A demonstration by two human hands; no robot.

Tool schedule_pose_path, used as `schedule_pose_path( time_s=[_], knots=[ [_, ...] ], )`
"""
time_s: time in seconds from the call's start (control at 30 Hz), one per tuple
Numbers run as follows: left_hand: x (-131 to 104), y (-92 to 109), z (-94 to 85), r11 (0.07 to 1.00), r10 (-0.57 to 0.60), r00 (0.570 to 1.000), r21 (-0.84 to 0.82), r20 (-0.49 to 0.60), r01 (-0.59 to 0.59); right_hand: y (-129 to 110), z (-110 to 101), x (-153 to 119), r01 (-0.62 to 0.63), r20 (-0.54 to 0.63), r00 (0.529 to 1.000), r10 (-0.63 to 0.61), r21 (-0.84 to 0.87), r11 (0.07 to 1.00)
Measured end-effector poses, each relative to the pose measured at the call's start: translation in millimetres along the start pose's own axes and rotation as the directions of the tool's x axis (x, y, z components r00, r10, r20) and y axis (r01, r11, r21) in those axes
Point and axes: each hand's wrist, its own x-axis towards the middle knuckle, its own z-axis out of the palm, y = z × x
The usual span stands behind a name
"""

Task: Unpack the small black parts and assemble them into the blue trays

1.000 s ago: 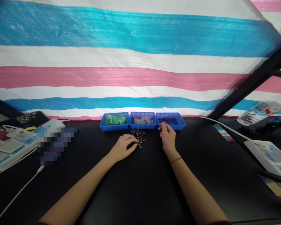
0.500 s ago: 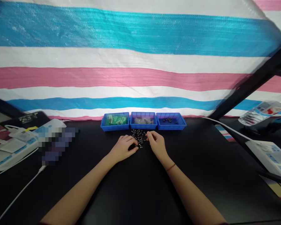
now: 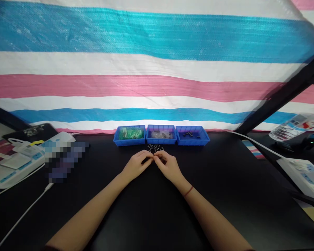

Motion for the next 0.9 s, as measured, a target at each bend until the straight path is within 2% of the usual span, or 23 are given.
schedule_pose_path(
  time_s=[0.17, 0.33, 0.47, 0.67, 0.9],
  knots=[
    [-0.6, 1.1, 0.3, 0.999, -0.046, 0.998, -0.026, -0.032, 0.045, 2.0, 1.9, 0.3, -0.018, -0.018, 1.000, 0.020, 0.096, 0.995],
    [-1.2, 0.1, 1.2, 0.984, -0.154, 0.987, -0.096, -0.036, 0.150, 0.8, 2.3, -0.6, -0.009, -0.030, 0.999, 0.011, 0.071, 0.997],
    [0.5, -0.7, 0.5, 0.987, -0.132, 0.991, -0.098, -0.029, 0.128, 1.2, 3.0, -1.4, -0.006, -0.019, 1.000, 0.007, 0.040, 0.999],
    [1.8, 0.5, 0.2, 0.987, -0.098, 0.993, -0.131, -0.066, 0.089, 4.9, 4.3, 0.3, 0.000, -0.010, 1.000, 0.002, 0.124, 0.992],
    [1.3, 3.0, -0.5, 0.984, -0.143, 0.986, -0.122, -0.081, 0.132, 3.3, 3.9, 0.3, -0.024, 0.023, 1.000, 0.021, 0.168, 0.985]
  ],
)
